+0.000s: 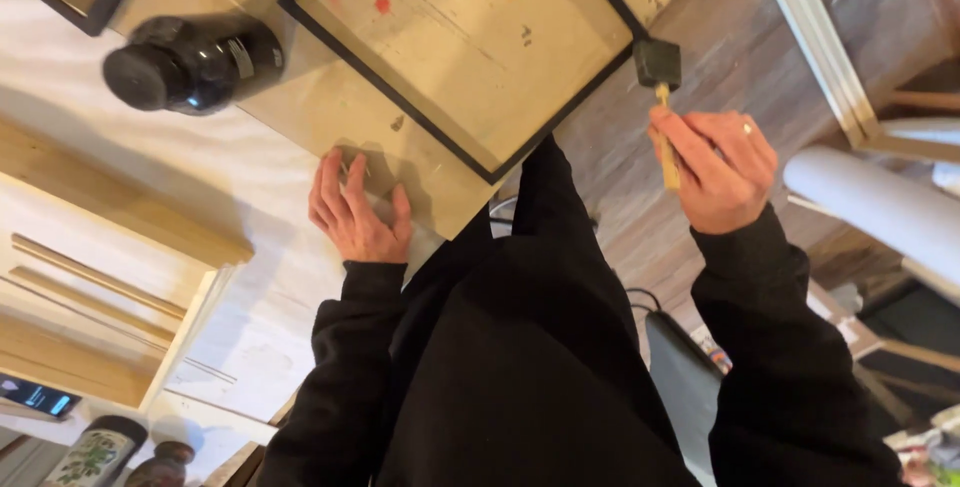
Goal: Painting the edges of wooden picture frames with black paint using a foam brush.
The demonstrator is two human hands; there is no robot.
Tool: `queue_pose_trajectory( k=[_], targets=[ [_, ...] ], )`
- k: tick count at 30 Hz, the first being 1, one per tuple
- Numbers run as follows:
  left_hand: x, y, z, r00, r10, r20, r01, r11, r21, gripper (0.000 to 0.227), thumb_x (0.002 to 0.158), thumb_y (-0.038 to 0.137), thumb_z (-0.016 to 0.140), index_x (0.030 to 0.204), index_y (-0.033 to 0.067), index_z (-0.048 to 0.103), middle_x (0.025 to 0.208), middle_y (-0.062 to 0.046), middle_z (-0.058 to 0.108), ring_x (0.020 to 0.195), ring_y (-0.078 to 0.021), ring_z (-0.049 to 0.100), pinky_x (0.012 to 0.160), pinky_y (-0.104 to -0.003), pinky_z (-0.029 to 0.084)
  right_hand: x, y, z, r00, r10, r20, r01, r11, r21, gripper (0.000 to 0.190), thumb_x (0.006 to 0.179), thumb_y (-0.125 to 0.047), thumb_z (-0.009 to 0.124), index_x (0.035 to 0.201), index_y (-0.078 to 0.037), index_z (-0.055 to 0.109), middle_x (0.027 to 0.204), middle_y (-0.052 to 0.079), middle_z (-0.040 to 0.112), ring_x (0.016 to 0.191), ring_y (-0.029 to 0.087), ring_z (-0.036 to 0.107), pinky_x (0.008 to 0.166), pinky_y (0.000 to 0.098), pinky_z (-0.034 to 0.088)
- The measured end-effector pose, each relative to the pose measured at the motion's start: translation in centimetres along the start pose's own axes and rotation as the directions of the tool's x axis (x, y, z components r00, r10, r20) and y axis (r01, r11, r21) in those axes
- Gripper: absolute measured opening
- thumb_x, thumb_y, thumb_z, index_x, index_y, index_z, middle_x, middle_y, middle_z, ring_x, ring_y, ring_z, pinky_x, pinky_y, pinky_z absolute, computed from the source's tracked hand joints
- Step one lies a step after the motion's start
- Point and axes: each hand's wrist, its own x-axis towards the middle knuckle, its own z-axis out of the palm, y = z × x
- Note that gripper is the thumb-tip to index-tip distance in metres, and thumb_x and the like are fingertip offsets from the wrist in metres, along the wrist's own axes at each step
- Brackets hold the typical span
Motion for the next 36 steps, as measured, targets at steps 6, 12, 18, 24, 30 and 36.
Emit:
queue_pose_trajectory(
  k=[6, 12, 18, 24, 30, 36],
  targets=[
    [0.0, -0.4, 0.1, 0.999, -0.042, -0.015, 0.042, 0.999, 0.017, 0.057, 0.094, 0.025, 0.076, 0.143, 0.0056, 0.056, 0.157, -0.016, 0.046, 0.146, -0.0383, 0.042, 0.122, -0.051, 0.03, -1.0, -1.4, 0.7, 0.997, -0.044, 0.059, 0.045, 0.999, -0.015, 0.031, 0.092, 0.003, 0.092, 0.119, -0.001, 0.078, 0.101, 0.008, 0.064, 0.084, 0.025, 0.062, 0.073, 0.0399, 0.048],
    [-0.5, -0.6, 0.1, 0.999, -0.042, -0.018, 0.043, 0.999, 0.026, 0.056, 0.095, 0.026, 0.075, 0.144, 0.0062, 0.055, 0.158, -0.015, 0.045, 0.147, -0.0372, 0.042, 0.122, -0.05, 0.03, -1.9, -0.5, 1.2, 0.999, 0.039, 0.014, -0.038, 0.997, -0.07, 0.029, 0.099, 0.004, 0.089, 0.125, -0.004, 0.076, 0.107, 0.008, 0.065, 0.092, 0.023, 0.065, 0.078, 0.0348, 0.053],
    [-0.1, -0.6, 0.2, 0.999, -0.035, -0.023, 0.036, 0.999, 0.018, 0.057, 0.095, 0.026, 0.075, 0.144, 0.0069, 0.054, 0.157, -0.016, 0.045, 0.146, -0.0371, 0.042, 0.121, -0.051, 0.029, -0.8, -3.0, 0.6, 0.995, -0.021, 0.096, 0.019, 1.0, 0.019, 0.027, 0.09, 0.001, 0.088, 0.115, -0.003, 0.078, 0.099, 0.008, 0.065, 0.085, 0.025, 0.062, 0.073, 0.0395, 0.05],
    [-0.2, -0.6, 0.0, 0.999, -0.031, -0.012, 0.031, 0.999, -0.012, 0.058, 0.096, 0.026, 0.076, 0.145, 0.0068, 0.053, 0.157, -0.016, 0.045, 0.146, -0.0375, 0.042, 0.122, -0.051, 0.029, 0.7, -2.9, 0.4, 0.998, 0.058, 0.018, -0.056, 0.996, -0.075, 0.03, 0.095, 0.006, 0.087, 0.121, 0.0, 0.075, 0.103, 0.011, 0.063, 0.09, 0.026, 0.063, 0.078, 0.0381, 0.052],
    [-0.1, -0.6, -0.1, 0.999, -0.029, -0.035, 0.029, 1.0, -0.004, 0.057, 0.097, 0.026, 0.076, 0.146, 0.0067, 0.053, 0.158, -0.016, 0.045, 0.146, -0.0375, 0.042, 0.123, -0.05, 0.03, -1.7, -3.6, 2.1, 0.989, -0.006, 0.15, 0.003, 1.0, 0.021, 0.028, 0.092, -0.001, 0.09, 0.118, -0.002, 0.079, 0.097, 0.009, 0.067, 0.08, 0.02, 0.061, 0.066, 0.0338, 0.048],
    [0.1, -0.5, -0.3, 0.999, -0.048, -0.022, 0.048, 0.999, -0.008, 0.056, 0.095, 0.027, 0.075, 0.144, 0.0067, 0.054, 0.156, -0.017, 0.046, 0.145, -0.0377, 0.043, 0.121, -0.051, 0.03, -1.5, -3.6, 1.2, 0.996, 0.014, 0.089, -0.013, 1.0, -0.013, 0.028, 0.097, -0.001, 0.087, 0.124, -0.003, 0.077, 0.105, 0.008, 0.066, 0.09, 0.022, 0.063, 0.069, 0.0335, 0.052]
  ],
)
